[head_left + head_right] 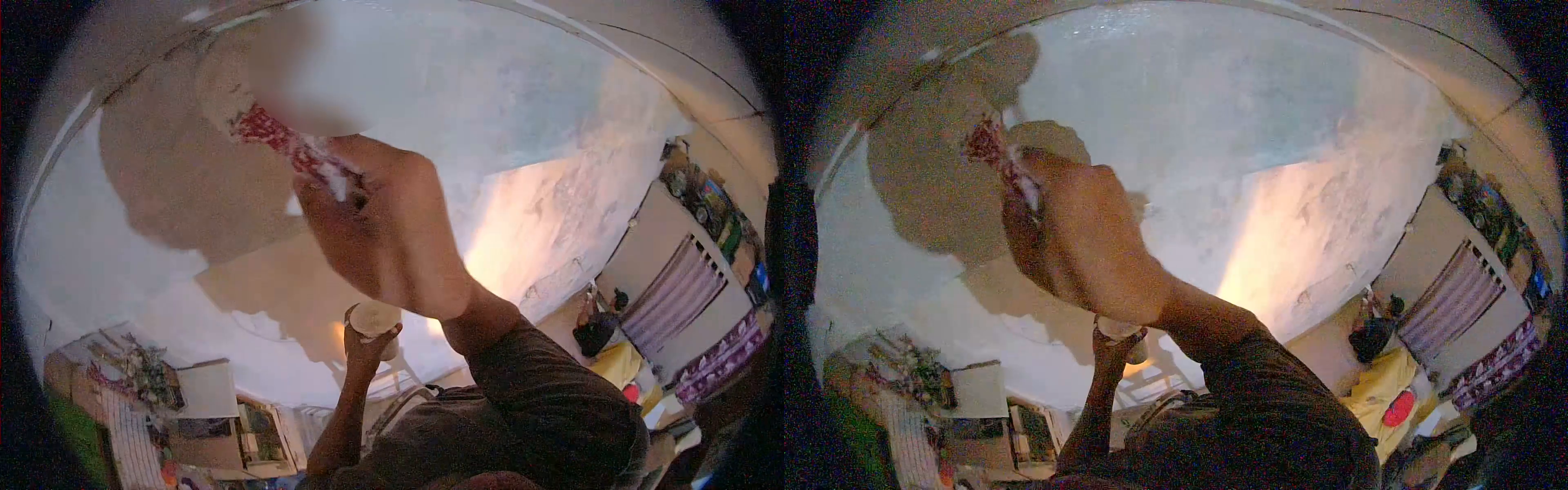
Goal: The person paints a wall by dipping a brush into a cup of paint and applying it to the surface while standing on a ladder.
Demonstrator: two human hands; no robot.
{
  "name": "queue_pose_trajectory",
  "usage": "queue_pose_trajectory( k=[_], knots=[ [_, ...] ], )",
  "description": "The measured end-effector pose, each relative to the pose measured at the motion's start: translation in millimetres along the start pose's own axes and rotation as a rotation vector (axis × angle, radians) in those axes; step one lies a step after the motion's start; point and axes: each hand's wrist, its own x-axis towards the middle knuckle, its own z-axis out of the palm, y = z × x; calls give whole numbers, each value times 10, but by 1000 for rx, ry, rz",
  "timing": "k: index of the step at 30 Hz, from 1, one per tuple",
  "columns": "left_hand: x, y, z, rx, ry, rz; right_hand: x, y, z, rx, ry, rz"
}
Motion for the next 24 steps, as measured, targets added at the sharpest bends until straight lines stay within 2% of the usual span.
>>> queue_pose_trajectory(
  k=[3,5,6,8,9,11,13,14,15,18,19,21,22,24],
  knots=[
    [-11,-21,3,-96,32,-10,98,-75,40,96,-42,31],
    [-60,131,44,84,67,115,169,-87,18,99,-60,42],
    [-69,190,49,86,83,113,215,-70,-3,102,-68,-10],
    [-78,285,55,114,32,-72,262,-7,-78,112,-76,-61],
    [-80,316,97,116,39,-69,278,63,-151,108,-84,-28],
    [-87,351,184,-161,90,-1,319,259,-315,111,-90,-4],
    [-92,335,205,-99,127,7,311,482,-533,368,26,100],
    [-80,337,214,-36,157,10,326,535,-712,386,77,82],
    [-97,360,213,-6,179,0,282,578,-882,416,103,183],
    [-97,205,197,-121,196,-56,182,777,-1435,265,283,286],
    [-109,165,193,-150,215,-64,121,881,-1576,228,357,243],
    [-112,155,224,-187,223,-74,44,1079,-1921,131,497,371],
    [-131,164,195,-227,233,-81,39,1065,-2012,-2,551,325],
    [-151,146,198,-201,208,-54,26,1037,-2142,129,626,423]
  ],
)
